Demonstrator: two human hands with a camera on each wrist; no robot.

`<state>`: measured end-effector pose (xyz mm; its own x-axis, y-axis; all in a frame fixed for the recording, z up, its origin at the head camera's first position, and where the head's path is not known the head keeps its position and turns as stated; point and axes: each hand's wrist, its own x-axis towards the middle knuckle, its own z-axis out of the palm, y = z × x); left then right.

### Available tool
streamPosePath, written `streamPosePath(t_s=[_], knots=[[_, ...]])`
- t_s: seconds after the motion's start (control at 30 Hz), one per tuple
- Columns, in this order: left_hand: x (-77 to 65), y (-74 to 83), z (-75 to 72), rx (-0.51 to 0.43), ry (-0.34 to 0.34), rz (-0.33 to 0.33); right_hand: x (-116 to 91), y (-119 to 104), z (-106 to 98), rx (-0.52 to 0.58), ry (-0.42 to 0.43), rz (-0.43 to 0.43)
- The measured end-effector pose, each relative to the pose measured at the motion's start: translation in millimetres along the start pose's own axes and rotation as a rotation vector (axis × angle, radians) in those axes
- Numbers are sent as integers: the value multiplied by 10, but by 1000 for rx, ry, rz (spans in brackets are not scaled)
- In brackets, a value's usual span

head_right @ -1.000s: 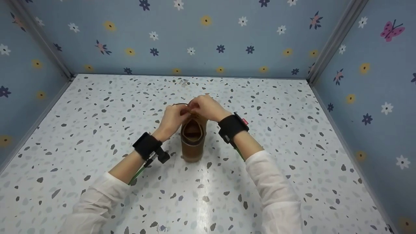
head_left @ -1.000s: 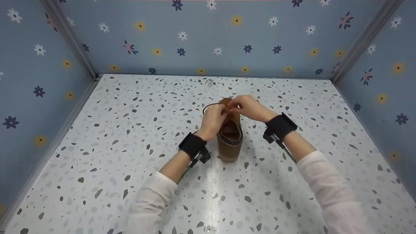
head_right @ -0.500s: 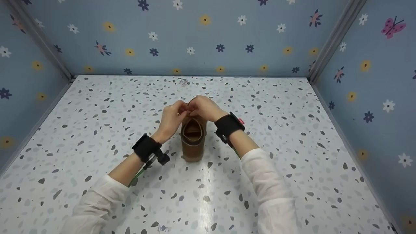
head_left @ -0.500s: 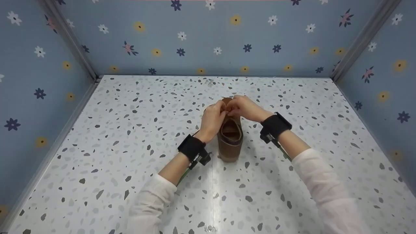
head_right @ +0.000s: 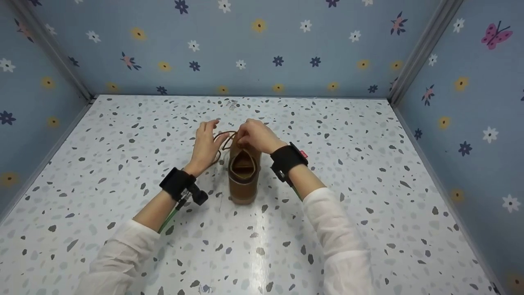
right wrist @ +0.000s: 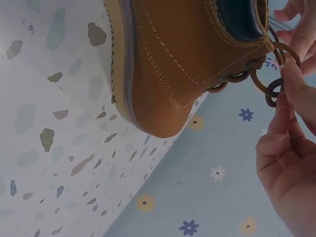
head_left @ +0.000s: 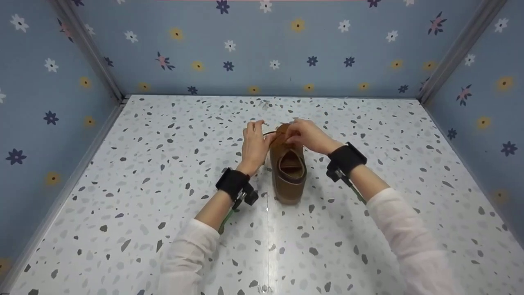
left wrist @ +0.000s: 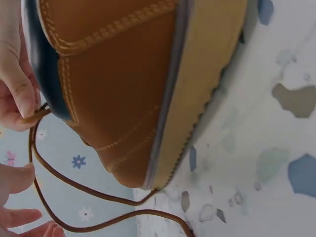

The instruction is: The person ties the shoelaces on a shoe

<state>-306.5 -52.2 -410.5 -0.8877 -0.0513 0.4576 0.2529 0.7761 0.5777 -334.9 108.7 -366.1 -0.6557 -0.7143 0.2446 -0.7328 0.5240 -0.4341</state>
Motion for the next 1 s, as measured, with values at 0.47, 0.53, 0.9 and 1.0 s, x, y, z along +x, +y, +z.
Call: streamPosePath(t_s=[0.47, 0.53, 0.9, 1.0], knots=[[39, -114, -4, -66, -30, 12, -23, 11, -11, 28, 33, -8], [9, -31, -89, -59, -23, 8, -22, 11, -18, 42, 26, 8], [28, -142, 4, -64, -11, -26, -64, 28, -45, 178, -8, 77], [-29, -78, -79, -54, -6, -18, -82, 35, -68, 203, -8, 112]])
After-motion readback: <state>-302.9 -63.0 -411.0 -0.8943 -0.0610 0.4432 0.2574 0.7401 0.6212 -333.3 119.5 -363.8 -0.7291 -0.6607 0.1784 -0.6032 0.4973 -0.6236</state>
